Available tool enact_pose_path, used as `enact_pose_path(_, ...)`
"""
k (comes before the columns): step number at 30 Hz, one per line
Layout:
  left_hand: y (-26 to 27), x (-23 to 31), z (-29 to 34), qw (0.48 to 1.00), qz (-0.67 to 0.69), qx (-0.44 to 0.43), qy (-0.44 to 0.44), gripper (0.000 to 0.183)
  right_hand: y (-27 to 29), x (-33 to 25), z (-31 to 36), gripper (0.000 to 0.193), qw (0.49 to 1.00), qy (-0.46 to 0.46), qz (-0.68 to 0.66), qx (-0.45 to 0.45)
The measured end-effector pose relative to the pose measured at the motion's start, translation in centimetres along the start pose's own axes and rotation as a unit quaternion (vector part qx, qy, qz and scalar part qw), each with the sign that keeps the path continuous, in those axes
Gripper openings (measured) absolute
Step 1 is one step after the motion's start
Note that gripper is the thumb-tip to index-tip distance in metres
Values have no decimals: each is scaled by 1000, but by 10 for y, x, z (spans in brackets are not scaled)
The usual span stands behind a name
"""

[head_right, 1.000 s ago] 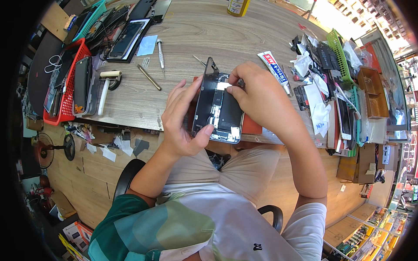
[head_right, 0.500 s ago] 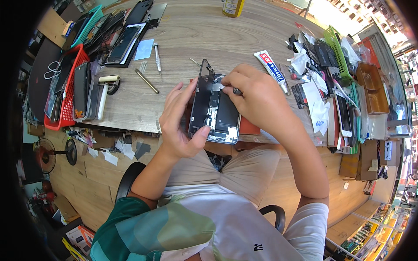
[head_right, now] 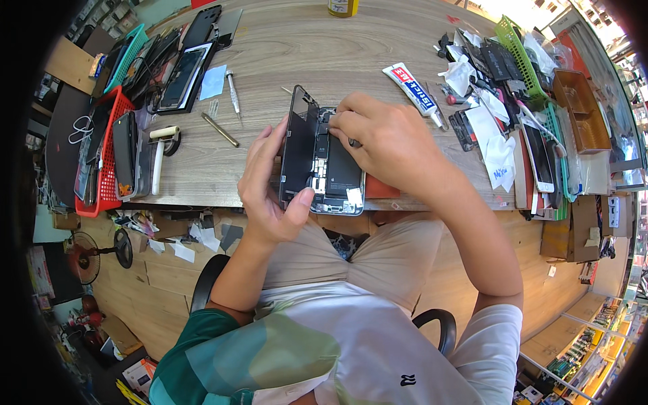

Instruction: The person disassembles a smartphone by removing the back cover and unscrewing internal components. They use a screwdriver and tweezers to detach parts and separate the screen assembly from the chassis.

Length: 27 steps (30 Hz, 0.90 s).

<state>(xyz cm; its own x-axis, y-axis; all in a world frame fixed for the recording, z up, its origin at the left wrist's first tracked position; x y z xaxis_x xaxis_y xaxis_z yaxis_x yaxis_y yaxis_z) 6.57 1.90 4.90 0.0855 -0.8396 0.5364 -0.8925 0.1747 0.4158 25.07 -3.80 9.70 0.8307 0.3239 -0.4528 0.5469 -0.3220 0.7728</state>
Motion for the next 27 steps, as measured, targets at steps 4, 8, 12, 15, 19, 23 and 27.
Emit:
enact_pose_path(4, 0, 0, -1, 1000, 1, -2, 1, 91, 2, 1, 0, 14, 1000, -24, -15, -6)
enact_pose_path(8, 1, 1, 0, 1000, -3, -1, 1, 92, 3, 7, 0, 15, 999, -30, -45, 9)
enact_pose_path(12, 1, 1, -1, 1000, -6, 0, 1, 91, 5, 9, -1, 10, 998, 0, -57, 28)
enact_pose_path(15, 1, 1, -1, 1000, -3, 1, 0, 91, 7, 9, -1, 11, 997, 19, -77, 16)
enact_pose_path(19, 1, 1, -2, 1000, -4, 4, -4, 91, 21, 2, 2, 11, 995, 10, -93, 20)
enact_pose_path(23, 0, 1, -1, 1000, 0, 11, -3, 90, 52, 4, 19, 11, 989, -93, -93, 75)
enact_pose_path(27, 0, 0, 0, 1000, 2, 10, -2, 90, 61, 13, 55, 13, 965, -221, -55, 129)
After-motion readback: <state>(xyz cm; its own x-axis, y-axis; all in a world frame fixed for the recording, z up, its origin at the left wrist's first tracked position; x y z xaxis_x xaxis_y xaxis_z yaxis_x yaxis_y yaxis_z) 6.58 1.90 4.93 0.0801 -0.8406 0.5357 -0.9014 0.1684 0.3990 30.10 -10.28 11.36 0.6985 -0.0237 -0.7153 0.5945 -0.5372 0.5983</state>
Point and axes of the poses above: each hand's wrist, its own z-axis away from the middle knuckle, its own y-axis out of the back of the hand, x = y × z, the point moved 7 cm from there along -z, towards the middle knuckle, and after that the axes turned 10 degrees about -z, right-handed, at the moved point
